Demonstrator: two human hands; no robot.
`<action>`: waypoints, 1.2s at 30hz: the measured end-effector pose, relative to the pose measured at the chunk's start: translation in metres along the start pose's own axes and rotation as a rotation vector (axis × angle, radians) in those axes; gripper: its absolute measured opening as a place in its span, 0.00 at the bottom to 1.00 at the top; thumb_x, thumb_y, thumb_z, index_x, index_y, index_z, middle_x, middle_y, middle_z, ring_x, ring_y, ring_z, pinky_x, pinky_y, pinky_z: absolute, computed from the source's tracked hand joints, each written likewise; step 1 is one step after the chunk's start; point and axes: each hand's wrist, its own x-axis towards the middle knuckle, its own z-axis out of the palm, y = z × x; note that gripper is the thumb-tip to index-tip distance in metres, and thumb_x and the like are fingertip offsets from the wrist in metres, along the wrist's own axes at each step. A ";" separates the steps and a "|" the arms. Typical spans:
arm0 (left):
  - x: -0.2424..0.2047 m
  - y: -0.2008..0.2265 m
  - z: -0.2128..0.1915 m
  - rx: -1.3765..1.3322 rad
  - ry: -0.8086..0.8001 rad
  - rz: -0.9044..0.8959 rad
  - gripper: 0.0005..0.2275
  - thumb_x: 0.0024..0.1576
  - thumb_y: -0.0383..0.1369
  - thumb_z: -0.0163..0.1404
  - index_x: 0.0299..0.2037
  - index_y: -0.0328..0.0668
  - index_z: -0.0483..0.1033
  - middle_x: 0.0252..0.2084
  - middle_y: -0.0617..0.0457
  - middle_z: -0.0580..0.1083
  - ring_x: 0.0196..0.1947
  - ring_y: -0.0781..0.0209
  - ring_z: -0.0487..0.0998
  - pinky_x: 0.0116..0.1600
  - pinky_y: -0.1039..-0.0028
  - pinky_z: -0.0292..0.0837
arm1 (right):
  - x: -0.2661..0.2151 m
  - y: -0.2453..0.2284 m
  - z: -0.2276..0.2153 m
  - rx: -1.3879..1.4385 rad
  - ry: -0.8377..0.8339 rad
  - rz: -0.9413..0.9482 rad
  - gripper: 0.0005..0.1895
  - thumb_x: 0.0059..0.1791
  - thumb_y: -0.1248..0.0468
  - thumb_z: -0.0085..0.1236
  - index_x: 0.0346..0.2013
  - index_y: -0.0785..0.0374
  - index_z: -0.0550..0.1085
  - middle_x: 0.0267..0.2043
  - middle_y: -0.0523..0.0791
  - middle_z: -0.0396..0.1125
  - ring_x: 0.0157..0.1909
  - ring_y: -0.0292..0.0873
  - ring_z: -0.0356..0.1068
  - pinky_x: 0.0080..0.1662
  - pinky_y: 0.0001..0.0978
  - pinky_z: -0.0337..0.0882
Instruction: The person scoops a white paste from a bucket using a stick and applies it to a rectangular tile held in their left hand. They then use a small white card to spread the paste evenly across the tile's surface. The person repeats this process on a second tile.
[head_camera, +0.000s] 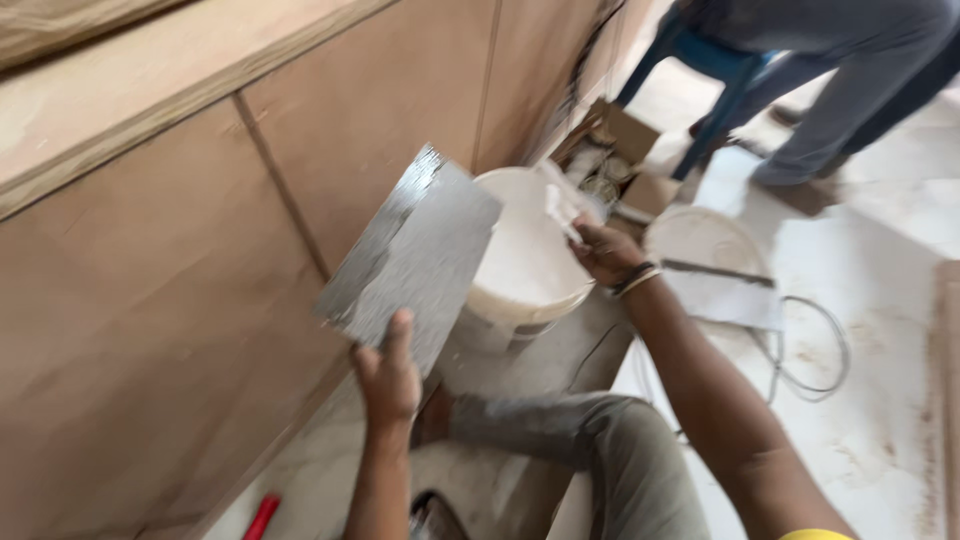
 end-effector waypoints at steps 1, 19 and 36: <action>0.000 0.003 -0.002 -0.013 -0.008 0.007 0.20 0.63 0.35 0.50 0.59 0.23 0.71 0.58 0.43 0.74 0.57 0.57 0.75 0.62 0.66 0.69 | 0.000 -0.011 -0.004 -0.009 0.033 0.004 0.09 0.55 0.63 0.60 0.46 0.63 0.72 0.36 0.42 0.71 0.32 0.35 0.71 0.36 0.20 0.73; 0.006 -0.005 0.002 0.035 0.041 -0.125 0.18 0.62 0.35 0.49 0.54 0.22 0.73 0.52 0.42 0.77 0.51 0.56 0.77 0.56 0.66 0.73 | -0.006 -0.001 0.072 -0.768 0.555 -0.531 0.14 0.49 0.65 0.68 0.34 0.65 0.68 0.29 0.40 0.64 0.29 0.32 0.64 0.36 0.31 0.73; 0.007 -0.023 0.006 0.174 0.057 -0.205 0.20 0.62 0.37 0.50 0.53 0.20 0.73 0.51 0.38 0.77 0.52 0.52 0.78 0.56 0.65 0.71 | -0.011 0.051 0.042 0.298 0.349 -0.155 0.09 0.54 0.67 0.48 0.46 0.70 0.69 0.43 0.45 0.71 0.45 0.38 0.73 0.49 0.24 0.79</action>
